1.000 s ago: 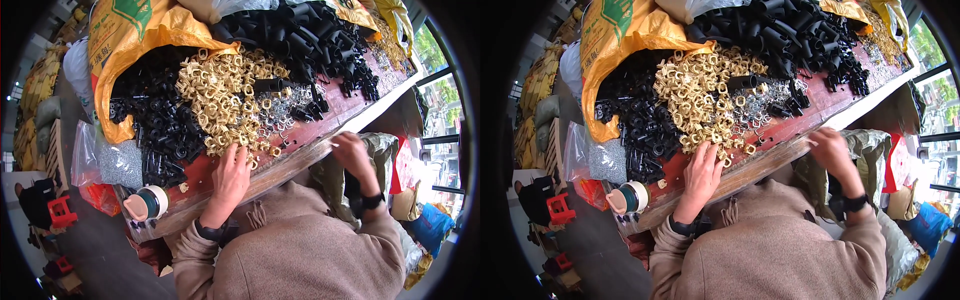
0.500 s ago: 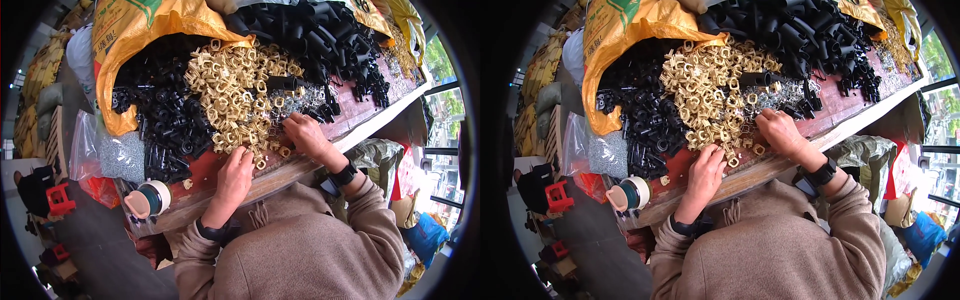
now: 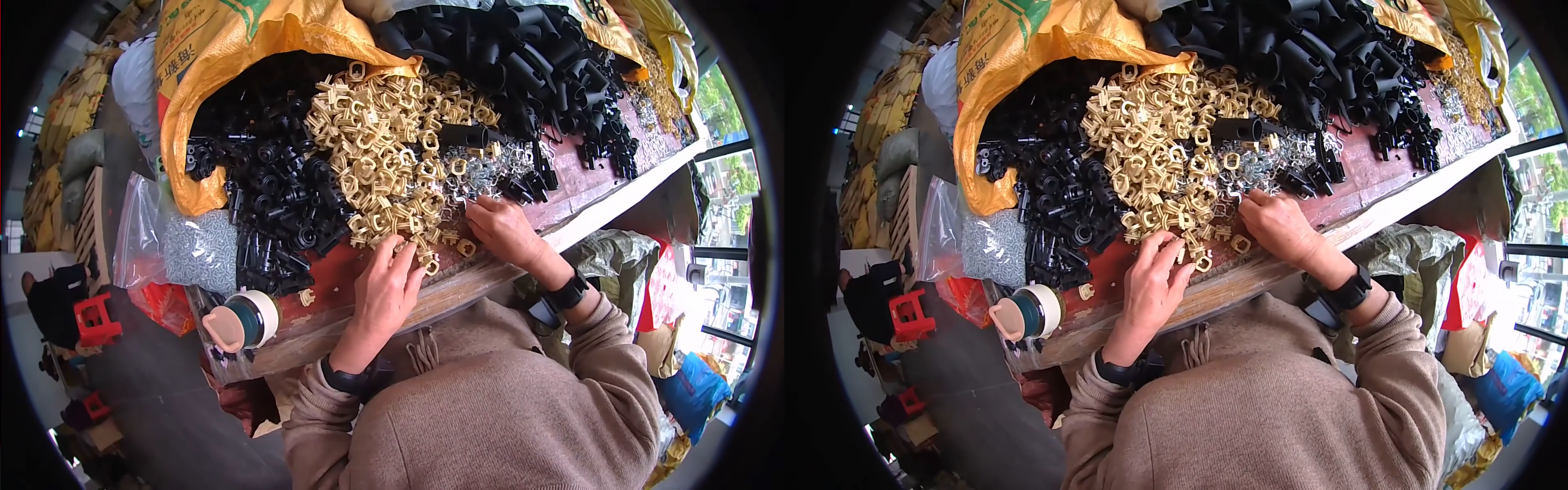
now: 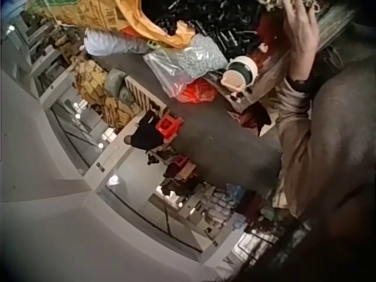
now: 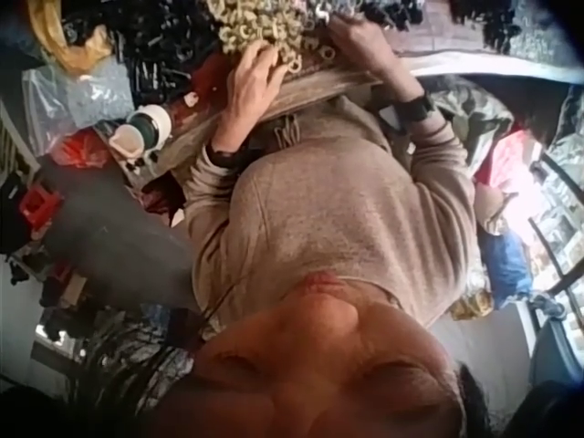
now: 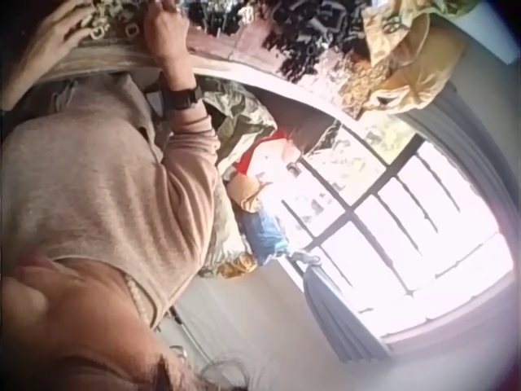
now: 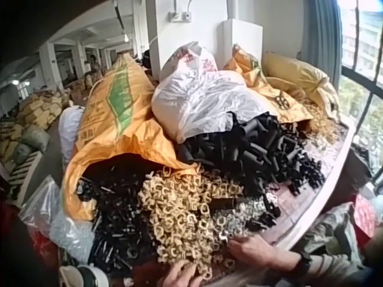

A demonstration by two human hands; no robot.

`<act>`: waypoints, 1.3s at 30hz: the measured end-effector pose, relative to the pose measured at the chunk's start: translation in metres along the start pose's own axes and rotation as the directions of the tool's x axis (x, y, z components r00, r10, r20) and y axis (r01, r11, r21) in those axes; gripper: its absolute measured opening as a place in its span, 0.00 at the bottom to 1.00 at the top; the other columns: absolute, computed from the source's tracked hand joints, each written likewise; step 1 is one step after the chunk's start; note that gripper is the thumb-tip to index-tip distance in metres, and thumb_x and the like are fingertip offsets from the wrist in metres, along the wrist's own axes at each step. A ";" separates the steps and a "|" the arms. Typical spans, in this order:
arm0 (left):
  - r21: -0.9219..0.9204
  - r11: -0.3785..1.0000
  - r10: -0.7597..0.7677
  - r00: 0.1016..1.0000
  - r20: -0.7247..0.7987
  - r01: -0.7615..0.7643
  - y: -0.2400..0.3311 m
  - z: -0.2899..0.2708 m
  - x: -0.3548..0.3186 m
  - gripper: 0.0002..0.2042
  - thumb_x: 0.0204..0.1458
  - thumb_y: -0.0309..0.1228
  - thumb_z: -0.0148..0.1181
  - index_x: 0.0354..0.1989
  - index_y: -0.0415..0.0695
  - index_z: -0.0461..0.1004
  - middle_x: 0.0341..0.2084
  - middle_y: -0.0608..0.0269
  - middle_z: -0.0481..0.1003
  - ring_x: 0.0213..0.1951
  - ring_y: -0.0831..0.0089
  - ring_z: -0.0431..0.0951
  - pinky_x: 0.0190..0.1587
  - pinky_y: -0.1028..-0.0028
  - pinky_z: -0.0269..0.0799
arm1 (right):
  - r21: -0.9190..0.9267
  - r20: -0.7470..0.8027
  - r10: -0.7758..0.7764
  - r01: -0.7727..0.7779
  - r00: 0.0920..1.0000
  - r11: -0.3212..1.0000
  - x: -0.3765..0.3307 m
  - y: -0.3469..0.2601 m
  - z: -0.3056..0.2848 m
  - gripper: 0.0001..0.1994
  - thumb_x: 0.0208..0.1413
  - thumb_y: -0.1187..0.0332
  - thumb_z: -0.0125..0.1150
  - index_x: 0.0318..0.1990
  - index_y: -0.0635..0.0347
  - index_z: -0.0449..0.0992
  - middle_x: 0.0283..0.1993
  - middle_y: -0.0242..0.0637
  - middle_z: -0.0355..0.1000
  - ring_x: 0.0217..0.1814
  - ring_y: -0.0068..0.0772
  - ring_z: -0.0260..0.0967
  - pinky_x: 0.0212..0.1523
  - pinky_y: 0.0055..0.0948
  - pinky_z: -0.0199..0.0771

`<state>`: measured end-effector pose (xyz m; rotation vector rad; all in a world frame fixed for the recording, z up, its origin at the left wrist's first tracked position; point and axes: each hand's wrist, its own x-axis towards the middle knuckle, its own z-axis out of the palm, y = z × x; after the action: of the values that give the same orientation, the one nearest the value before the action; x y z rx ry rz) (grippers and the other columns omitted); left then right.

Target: The person assembles components by hand, picking up a black plastic part and inserting a small beige clip and a metal ring into it. They then slide a larger black sleeve over the assembly, pressing the pieces together before setting the finished unit aside and repeating the process.

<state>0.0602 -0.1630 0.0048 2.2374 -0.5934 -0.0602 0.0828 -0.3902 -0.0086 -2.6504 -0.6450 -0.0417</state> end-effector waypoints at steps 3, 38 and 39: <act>0.009 0.999 0.034 0.997 -0.063 -0.033 0.000 0.001 -0.001 0.14 0.38 0.25 0.59 0.36 0.36 0.68 0.36 0.53 0.67 0.33 0.59 0.72 0.33 0.70 0.69 | -0.061 0.024 0.006 -0.004 1.000 0.998 -0.002 0.000 0.002 0.04 0.41 0.75 0.50 0.27 0.61 0.63 0.24 0.40 0.60 0.24 0.42 0.63 0.25 0.34 0.64; -0.281 0.917 0.207 0.941 -0.266 -0.281 0.017 0.012 0.013 0.07 0.38 0.20 0.60 0.27 0.40 0.71 0.22 0.62 0.70 0.22 0.70 0.72 0.23 0.76 0.67 | 0.764 0.557 -0.104 -0.557 0.824 -0.326 -0.003 -0.038 -0.006 0.06 0.53 0.69 0.48 0.34 0.61 0.67 0.23 0.24 0.60 0.19 0.15 0.51 0.20 0.13 0.50; -0.280 0.917 0.209 0.939 -0.272 -0.285 0.018 0.011 0.013 0.06 0.38 0.20 0.60 0.26 0.40 0.70 0.22 0.62 0.70 0.22 0.70 0.72 0.23 0.76 0.67 | 0.764 0.556 -0.104 -0.556 0.825 -0.327 -0.003 -0.039 -0.007 0.06 0.53 0.69 0.48 0.34 0.61 0.67 0.23 0.24 0.60 0.19 0.15 0.51 0.20 0.13 0.50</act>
<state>0.0623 -0.1868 0.0117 1.8108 -0.6801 0.2253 0.0631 -0.3626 0.0125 -0.8630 0.0400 0.8879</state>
